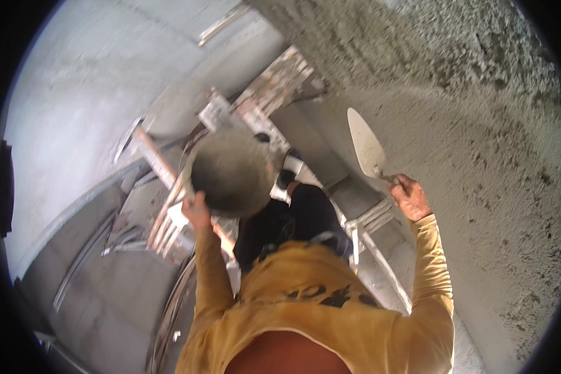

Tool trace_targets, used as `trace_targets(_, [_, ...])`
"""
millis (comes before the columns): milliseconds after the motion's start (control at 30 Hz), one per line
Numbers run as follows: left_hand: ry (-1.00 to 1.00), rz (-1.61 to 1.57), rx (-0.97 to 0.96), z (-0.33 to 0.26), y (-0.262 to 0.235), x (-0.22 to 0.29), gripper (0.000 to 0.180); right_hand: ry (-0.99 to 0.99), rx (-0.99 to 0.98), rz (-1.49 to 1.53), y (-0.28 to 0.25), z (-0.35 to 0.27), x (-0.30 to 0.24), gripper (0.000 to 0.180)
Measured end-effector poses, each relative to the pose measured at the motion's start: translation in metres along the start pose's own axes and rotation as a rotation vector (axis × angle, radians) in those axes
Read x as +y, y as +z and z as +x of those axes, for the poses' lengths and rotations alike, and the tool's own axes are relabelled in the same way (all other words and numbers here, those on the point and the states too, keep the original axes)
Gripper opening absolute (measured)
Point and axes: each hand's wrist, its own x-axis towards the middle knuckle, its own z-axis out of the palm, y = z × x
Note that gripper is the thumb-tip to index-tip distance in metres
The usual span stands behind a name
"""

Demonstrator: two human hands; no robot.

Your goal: The person scoops wet cement from a bucket using a trowel and applies it to a wall surface. They repeatedly smooth and spread the cement across the wall, working in sections.

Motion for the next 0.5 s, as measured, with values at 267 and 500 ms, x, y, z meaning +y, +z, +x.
trace_targets(267, [0.003, -0.337, -0.151, -0.001, -0.030, 0.123, 0.013, -0.159, -0.503, -0.304, 0.134, 0.011, -0.142, 0.040])
trace_targets(500, [0.256, -0.381, -0.446, 0.039, -0.028, 0.218, 0.016, -0.898, -0.127, -0.870, 0.194, 0.018, -0.161, 0.040])
